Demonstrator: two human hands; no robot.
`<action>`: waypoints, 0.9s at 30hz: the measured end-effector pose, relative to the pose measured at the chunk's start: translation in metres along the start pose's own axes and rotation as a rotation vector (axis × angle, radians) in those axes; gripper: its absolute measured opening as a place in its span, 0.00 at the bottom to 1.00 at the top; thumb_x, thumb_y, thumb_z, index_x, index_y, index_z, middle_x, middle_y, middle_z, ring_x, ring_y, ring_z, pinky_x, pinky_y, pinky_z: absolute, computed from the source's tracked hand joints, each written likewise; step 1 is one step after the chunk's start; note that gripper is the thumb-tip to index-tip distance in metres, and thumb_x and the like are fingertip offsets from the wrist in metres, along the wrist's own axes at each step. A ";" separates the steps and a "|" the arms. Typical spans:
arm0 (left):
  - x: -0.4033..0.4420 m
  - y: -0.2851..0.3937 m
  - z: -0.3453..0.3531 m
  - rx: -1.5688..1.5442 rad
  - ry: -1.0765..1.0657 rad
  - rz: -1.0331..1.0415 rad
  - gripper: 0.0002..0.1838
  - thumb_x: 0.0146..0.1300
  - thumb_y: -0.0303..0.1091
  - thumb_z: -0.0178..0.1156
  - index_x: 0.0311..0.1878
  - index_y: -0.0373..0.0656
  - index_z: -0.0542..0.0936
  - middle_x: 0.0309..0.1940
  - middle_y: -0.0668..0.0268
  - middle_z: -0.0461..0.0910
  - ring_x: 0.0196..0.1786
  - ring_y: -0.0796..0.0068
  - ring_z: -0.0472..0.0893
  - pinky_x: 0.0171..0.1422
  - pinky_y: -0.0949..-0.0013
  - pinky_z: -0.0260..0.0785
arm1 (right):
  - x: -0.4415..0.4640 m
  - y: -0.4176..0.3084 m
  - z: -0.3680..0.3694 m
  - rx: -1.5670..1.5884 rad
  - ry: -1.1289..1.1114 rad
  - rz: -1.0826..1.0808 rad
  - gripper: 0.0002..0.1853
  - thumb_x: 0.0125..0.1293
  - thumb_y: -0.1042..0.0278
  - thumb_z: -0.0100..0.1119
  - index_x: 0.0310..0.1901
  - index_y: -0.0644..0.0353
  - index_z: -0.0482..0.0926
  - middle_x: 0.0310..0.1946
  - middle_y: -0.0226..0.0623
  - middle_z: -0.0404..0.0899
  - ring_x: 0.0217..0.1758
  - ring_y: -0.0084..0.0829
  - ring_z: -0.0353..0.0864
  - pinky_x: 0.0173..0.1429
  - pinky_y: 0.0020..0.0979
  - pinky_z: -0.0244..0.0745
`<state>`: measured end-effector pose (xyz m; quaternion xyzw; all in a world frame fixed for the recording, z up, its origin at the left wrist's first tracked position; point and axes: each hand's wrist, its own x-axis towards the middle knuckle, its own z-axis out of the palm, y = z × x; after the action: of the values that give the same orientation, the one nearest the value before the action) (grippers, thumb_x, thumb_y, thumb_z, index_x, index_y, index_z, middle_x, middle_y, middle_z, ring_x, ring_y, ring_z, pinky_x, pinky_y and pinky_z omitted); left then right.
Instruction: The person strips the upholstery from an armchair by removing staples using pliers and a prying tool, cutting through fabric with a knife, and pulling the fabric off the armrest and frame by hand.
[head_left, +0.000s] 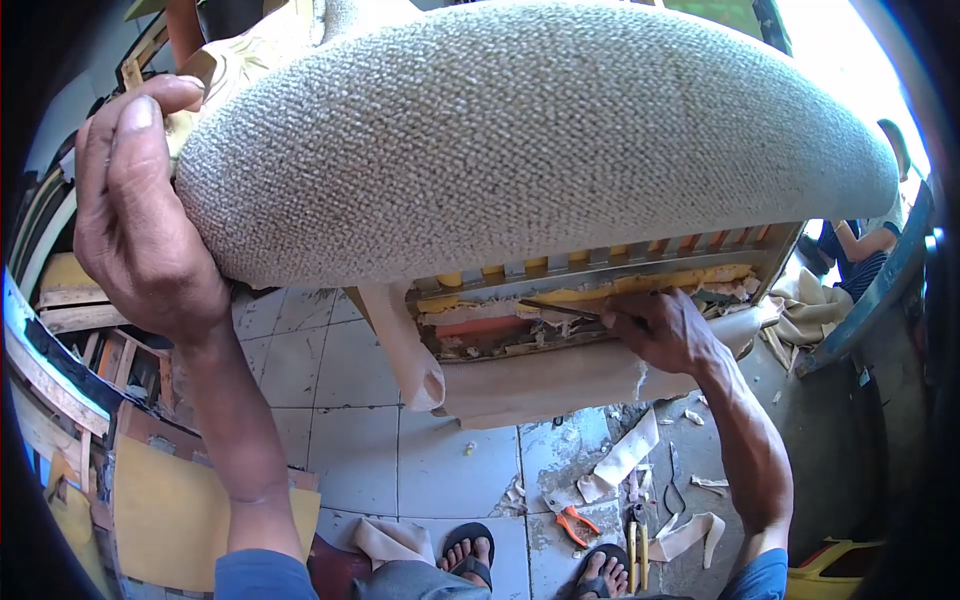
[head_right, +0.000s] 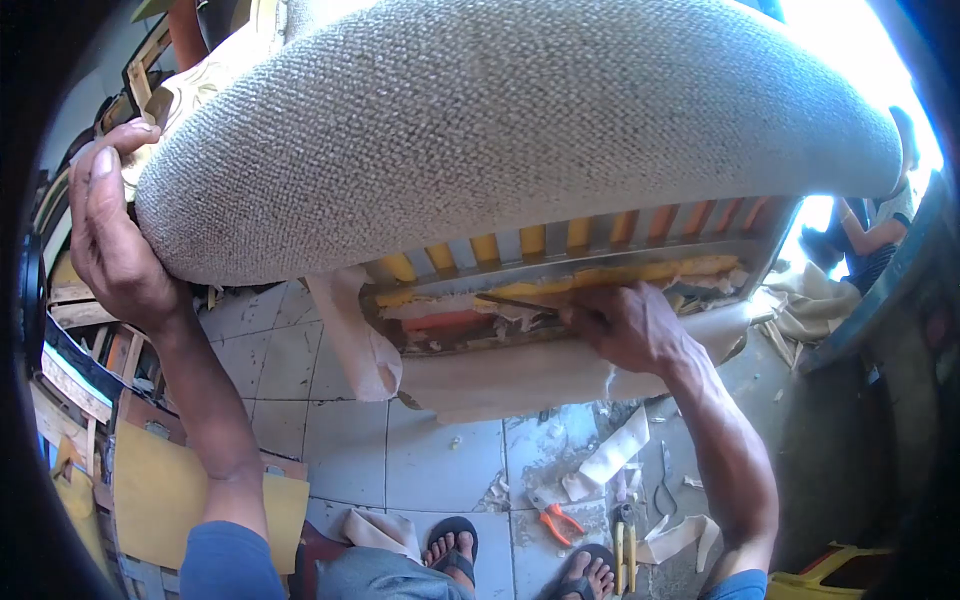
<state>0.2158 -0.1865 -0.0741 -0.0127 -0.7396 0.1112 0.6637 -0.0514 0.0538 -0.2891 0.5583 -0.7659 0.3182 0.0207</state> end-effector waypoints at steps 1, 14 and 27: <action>0.000 0.003 0.005 -0.072 0.083 -0.012 0.17 0.74 0.33 0.46 0.44 0.33 0.84 0.44 0.59 0.84 0.49 0.69 0.80 0.63 0.64 0.68 | 0.002 0.000 0.000 0.035 0.014 -0.011 0.14 0.70 0.56 0.62 0.39 0.60 0.87 0.20 0.42 0.81 0.24 0.43 0.80 0.34 0.43 0.73; -0.003 0.008 0.015 -0.036 0.168 -0.097 0.25 0.75 0.37 0.35 0.51 0.32 0.81 0.46 0.54 0.84 0.53 0.62 0.82 0.68 0.58 0.70 | 0.007 0.002 -0.002 0.019 -0.065 0.096 0.16 0.70 0.54 0.63 0.33 0.60 0.86 0.21 0.42 0.80 0.25 0.42 0.80 0.35 0.42 0.72; -0.005 0.017 0.023 -0.161 0.238 -0.230 0.27 0.73 0.39 0.33 0.55 0.31 0.79 0.48 0.51 0.82 0.56 0.59 0.81 0.71 0.56 0.68 | 0.016 0.012 0.003 0.026 -0.106 0.064 0.11 0.68 0.58 0.63 0.39 0.56 0.88 0.33 0.48 0.86 0.37 0.48 0.86 0.44 0.45 0.78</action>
<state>0.1917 -0.1739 -0.0841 0.0059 -0.6588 -0.0275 0.7518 -0.0671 0.0411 -0.2914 0.5497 -0.7792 0.2989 -0.0373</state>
